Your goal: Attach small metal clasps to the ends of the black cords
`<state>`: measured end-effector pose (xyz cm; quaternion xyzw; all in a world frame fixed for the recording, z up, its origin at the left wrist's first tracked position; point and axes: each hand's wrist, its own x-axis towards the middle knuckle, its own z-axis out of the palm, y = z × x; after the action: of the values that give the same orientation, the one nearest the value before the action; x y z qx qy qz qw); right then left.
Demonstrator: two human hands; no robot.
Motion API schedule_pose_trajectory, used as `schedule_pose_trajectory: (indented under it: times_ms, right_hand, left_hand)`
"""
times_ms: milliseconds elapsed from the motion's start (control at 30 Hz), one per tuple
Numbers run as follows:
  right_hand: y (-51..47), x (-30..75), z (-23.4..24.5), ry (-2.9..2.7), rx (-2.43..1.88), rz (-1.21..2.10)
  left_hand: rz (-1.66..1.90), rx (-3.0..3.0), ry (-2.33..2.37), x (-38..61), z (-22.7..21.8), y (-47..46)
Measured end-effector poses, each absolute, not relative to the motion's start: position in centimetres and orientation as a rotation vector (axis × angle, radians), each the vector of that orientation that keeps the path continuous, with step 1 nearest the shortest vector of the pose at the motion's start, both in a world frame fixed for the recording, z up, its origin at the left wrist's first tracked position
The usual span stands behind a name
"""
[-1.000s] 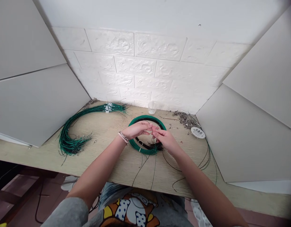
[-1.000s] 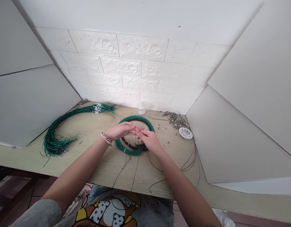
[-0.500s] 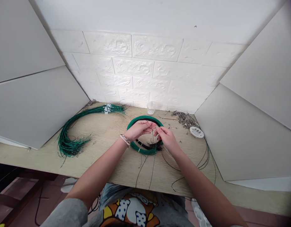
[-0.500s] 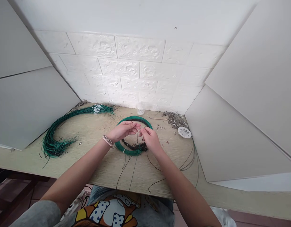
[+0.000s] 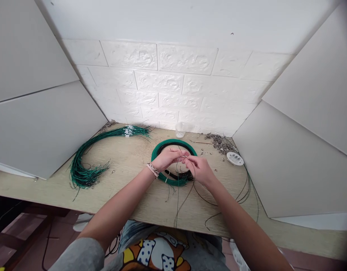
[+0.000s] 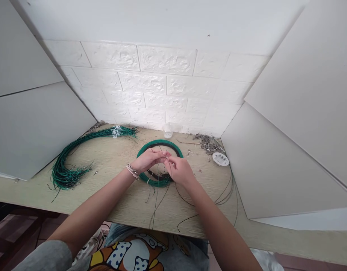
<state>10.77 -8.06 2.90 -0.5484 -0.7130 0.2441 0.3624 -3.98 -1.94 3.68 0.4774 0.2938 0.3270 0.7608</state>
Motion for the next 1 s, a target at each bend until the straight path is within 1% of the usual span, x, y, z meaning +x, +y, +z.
schedule_pose_trajectory:
  times_ms: [100, 167, 233, 300, 400, 533, 633, 833, 900, 1000]
  right_hand:
    - [-7.8, 11.4, 3.3, -1.71, -1.276, 0.803]
    - [-7.8, 11.6, 3.4, -1.684, -1.25, 0.839]
    - [-8.0, 11.4, 3.6, -1.676, -1.301, 0.741]
    - [-8.4, 11.1, 3.7, -1.695, -1.345, 0.552]
    - [-8.8, 10.4, 3.4, -1.815, -1.258, 0.283]
    - [-8.7, 9.7, 2.7, -2.087, -1.143, 0.036]
    - [-8.6, 9.2, 2.1, -2.212, -1.102, -0.033]
    - [-8.8, 7.7, 1.5, -2.397, -1.031, -0.041]
    - [-9.3, 7.5, 2.2, -2.498, -1.058, -0.073]
    - [-10.9, 8.5, 5.2, -2.485, -1.204, -0.032]
  left_hand:
    - [0.706, 1.081, 0.648, -3.9, 3.6, -1.9]
    - [0.712, 1.076, 0.685, -4.0, 3.7, -1.9]
    - [0.723, 1.062, 0.708, -4.1, 3.7, -1.8]
    - [0.709, 1.056, 0.692, -4.1, 3.8, -1.7]
    - [0.68, 1.014, 0.651, -4.1, 3.7, -1.7]
    - [0.759, 0.825, 0.675, -3.9, 3.6, -1.7]
    - [0.789, 0.719, 0.67, -3.9, 3.7, -1.7]
    - [0.737, 0.622, 0.617, -4.2, 4.0, -1.5]
    - [0.737, 0.623, 0.602, -4.4, 3.9, -1.3]
    - [0.742, 0.678, 0.636, -4.7, 3.8, -0.9]
